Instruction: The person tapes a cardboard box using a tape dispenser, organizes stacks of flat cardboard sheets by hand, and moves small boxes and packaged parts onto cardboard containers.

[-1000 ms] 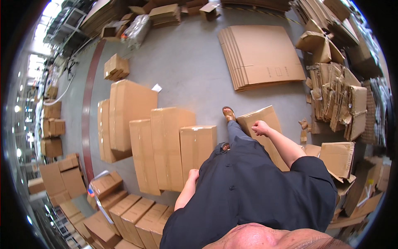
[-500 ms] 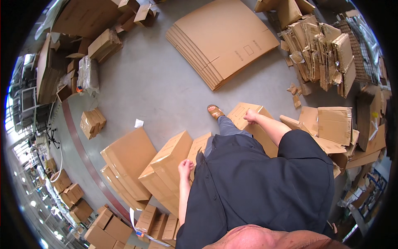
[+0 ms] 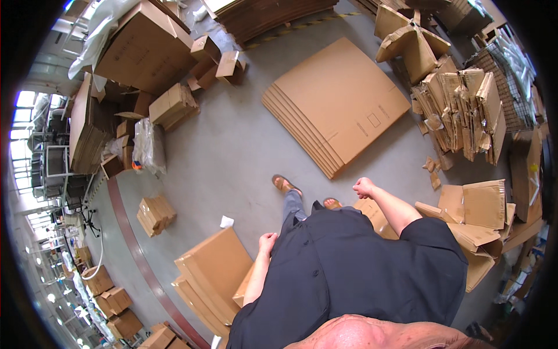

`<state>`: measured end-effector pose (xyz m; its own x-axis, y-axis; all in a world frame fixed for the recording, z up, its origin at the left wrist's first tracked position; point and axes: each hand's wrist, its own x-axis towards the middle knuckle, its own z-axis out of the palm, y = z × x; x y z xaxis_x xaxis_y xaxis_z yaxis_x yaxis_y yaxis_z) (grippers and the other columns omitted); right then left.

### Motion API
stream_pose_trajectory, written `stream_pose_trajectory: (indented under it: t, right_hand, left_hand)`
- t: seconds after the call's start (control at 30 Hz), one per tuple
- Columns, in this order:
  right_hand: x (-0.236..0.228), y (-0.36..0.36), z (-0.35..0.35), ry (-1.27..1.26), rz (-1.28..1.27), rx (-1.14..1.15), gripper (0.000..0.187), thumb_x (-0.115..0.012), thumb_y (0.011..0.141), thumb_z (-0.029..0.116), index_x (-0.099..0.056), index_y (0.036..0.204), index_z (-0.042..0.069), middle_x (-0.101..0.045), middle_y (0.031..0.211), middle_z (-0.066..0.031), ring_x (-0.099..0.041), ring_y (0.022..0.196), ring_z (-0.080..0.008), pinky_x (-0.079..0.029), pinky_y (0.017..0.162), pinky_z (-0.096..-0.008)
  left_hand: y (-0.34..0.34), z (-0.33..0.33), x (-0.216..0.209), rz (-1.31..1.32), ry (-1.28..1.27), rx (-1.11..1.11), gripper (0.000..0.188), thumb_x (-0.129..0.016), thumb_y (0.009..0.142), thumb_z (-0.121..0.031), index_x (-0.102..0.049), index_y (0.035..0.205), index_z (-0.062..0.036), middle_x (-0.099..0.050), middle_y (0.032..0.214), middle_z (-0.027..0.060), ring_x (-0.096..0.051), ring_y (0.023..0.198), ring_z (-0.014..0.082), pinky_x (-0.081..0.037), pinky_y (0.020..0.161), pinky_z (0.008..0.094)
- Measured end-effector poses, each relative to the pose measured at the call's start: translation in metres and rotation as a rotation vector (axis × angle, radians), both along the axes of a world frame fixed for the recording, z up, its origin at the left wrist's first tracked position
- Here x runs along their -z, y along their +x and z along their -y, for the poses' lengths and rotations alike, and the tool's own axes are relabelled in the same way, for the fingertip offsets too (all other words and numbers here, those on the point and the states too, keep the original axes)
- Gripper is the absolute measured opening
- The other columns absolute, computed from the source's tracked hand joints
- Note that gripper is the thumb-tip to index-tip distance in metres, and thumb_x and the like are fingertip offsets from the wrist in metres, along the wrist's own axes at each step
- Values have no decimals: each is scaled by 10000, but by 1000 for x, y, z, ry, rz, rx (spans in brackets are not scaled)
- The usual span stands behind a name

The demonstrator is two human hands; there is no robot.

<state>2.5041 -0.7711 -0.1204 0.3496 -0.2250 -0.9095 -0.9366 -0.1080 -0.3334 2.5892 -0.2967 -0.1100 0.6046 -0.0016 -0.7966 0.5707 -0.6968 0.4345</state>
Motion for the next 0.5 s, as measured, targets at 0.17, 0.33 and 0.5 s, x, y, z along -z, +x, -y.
stream_pose_trajectory:
  t: [0.17, 0.33, 0.5]
  right_hand:
    - [-26, 88, -24, -17, -95, -43, 182, -578, 845, 195, -583, 894, 20, -596, 642, -70, -590, 478, -162, -431, 370, -282]
    - [-23, 189, -45, -4, 232, -75, 159, -572, 856, 174, -596, 872, 18, -585, 641, -44, -572, 483, -135, -439, 388, -263]
    - [-32, 260, -55, 27, 207, 15, 153, -577, 855, 181, -598, 872, 30, -580, 640, -32, -579, 507, -126, -444, 399, -259]
  left_hand:
    - [114, -22, -20, -122, -29, -72, 256, -617, 865, -225, -632, 1000, -8, -631, 741, 41, -604, 612, 121, -470, 493, 260]
    - [202, -65, 10, -113, -70, -309, 271, -580, 894, -223, -581, 1062, -10, -608, 738, 40, -585, 561, 120, -424, 419, 227]
    - [277, -46, -1, -129, -45, -262, 265, -582, 892, -203, -583, 1069, -6, -615, 750, 51, -586, 569, 128, -416, 419, 224]
